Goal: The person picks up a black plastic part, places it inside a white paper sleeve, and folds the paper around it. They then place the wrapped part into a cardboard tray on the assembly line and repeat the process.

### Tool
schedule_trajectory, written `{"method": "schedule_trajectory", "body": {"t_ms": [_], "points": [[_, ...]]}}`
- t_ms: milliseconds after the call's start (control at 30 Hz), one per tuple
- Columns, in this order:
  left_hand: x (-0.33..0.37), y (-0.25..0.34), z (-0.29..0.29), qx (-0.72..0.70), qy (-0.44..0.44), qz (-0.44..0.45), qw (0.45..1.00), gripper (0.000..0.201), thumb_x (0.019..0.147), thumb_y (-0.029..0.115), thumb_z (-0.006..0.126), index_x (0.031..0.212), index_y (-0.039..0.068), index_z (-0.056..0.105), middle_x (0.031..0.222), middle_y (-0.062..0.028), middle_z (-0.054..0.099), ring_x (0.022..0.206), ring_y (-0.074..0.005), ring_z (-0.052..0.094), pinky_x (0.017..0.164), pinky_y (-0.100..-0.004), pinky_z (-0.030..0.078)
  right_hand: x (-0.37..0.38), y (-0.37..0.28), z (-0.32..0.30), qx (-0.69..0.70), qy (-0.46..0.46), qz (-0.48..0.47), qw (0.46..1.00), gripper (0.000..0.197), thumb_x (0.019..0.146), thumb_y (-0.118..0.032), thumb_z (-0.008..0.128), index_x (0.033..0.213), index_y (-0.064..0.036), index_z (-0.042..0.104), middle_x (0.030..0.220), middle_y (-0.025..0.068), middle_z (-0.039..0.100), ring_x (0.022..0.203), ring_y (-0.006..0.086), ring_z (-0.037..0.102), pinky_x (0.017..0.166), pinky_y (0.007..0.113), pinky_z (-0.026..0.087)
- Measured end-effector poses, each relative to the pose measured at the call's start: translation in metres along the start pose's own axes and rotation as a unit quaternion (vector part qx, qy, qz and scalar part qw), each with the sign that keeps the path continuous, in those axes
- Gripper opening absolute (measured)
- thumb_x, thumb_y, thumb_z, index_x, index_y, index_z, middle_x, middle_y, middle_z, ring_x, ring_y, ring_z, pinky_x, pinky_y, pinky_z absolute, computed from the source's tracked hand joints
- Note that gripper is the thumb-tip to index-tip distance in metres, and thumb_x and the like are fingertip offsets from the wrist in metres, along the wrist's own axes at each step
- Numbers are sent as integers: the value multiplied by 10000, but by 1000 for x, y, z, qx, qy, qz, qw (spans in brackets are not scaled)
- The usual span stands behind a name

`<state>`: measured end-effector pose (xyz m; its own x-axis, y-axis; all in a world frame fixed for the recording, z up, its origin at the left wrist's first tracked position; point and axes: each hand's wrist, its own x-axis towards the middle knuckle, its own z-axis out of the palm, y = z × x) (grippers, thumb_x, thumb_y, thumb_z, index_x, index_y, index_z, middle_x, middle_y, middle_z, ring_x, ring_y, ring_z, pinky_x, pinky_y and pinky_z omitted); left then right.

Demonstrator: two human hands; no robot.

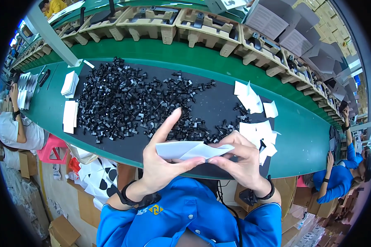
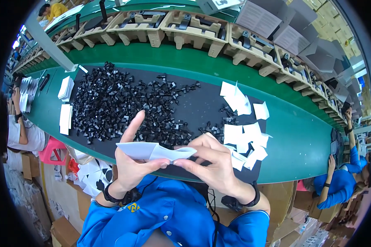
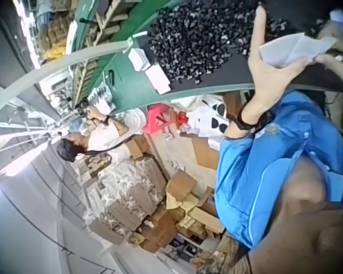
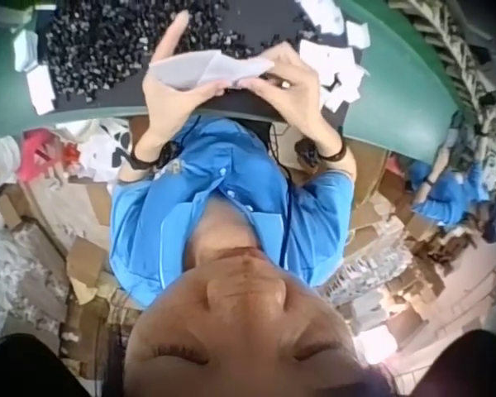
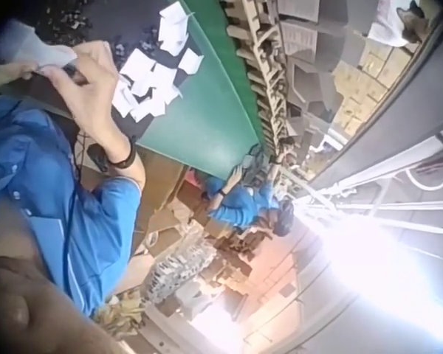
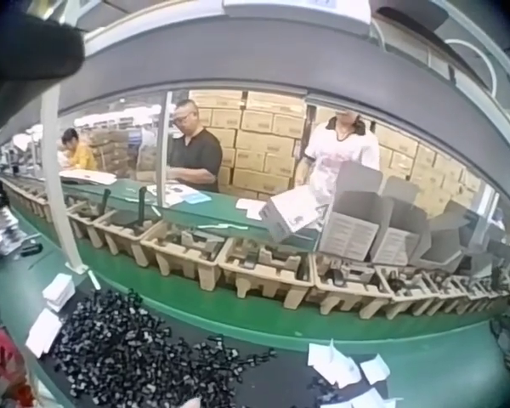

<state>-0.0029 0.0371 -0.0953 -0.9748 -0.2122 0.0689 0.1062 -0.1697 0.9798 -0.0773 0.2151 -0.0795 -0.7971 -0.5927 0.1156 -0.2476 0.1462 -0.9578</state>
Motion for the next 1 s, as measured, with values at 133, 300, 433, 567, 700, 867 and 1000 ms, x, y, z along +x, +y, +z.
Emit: {"method": "schedule_trajectory", "body": {"t_ms": [133, 300, 433, 567, 700, 867, 1000], "points": [[4, -5, 2, -20, 6, -12, 1000, 864, 716, -35, 736, 1417, 19, 234, 1085, -150, 619, 903, -179, 644, 714, -253, 545, -2, 23, -7, -70, -6, -117, 991, 185, 744, -66, 742, 911, 3, 703, 767, 24, 557, 670, 89, 493, 535, 235, 356], [12, -14, 6, -135, 12, -67, 989, 732, 797, -38, 649, 1407, 19, 250, 1106, -156, 599, 932, -213, 639, 662, -265, 571, 5, 32, -12, -91, 25, -141, 985, 317, 652, 11, 723, 965, -36, 708, 742, 33, 551, 623, 126, 470, 488, 243, 331], [19, -18, 8, -165, 17, -87, 982, 638, 842, -32, 561, 1395, -9, 243, 1068, -164, 599, 931, -253, 643, 622, -284, 590, 12, 37, -19, -243, 24, -305, 920, 385, 596, 38, 696, 973, -38, 704, 757, 26, 548, 624, 133, 473, 507, 241, 361], [25, -19, 5, -188, 18, -119, 975, 604, 849, -38, 528, 1384, -25, 249, 1067, -160, 591, 941, -268, 640, 601, -289, 597, 14, 29, -21, -412, 28, -402, 817, 409, 584, 51, 677, 977, -58, 701, 759, 23, 550, 636, 152, 489, 549, 259, 397], [24, -17, 8, -148, 19, -102, 983, 598, 837, -47, 536, 1374, -28, 273, 1094, -150, 577, 955, -257, 634, 606, -287, 596, 18, 18, -20, -404, 25, -384, 830, 398, 585, 45, 690, 969, -61, 699, 773, 30, 563, 644, 163, 497, 565, 272, 410], [17, -19, 10, -61, 2, -27, 998, 587, 823, -56, 547, 1358, -33, 306, 1098, -144, 576, 929, -223, 636, 627, -283, 593, 18, 17, -17, -272, 37, -295, 915, 379, 568, -6, 737, 942, -57, 703, 800, 39, 581, 646, 164, 499, 592, 282, 428], [16, -20, 8, -93, -22, -32, 995, 567, 830, -63, 567, 1353, 22, 363, 1083, -94, 585, 945, -163, 616, 657, -244, 570, 15, 16, -18, -326, 24, -346, 879, 371, 566, -53, 741, 935, -71, 708, 831, 31, 594, 657, 159, 497, 607, 268, 437]]}}
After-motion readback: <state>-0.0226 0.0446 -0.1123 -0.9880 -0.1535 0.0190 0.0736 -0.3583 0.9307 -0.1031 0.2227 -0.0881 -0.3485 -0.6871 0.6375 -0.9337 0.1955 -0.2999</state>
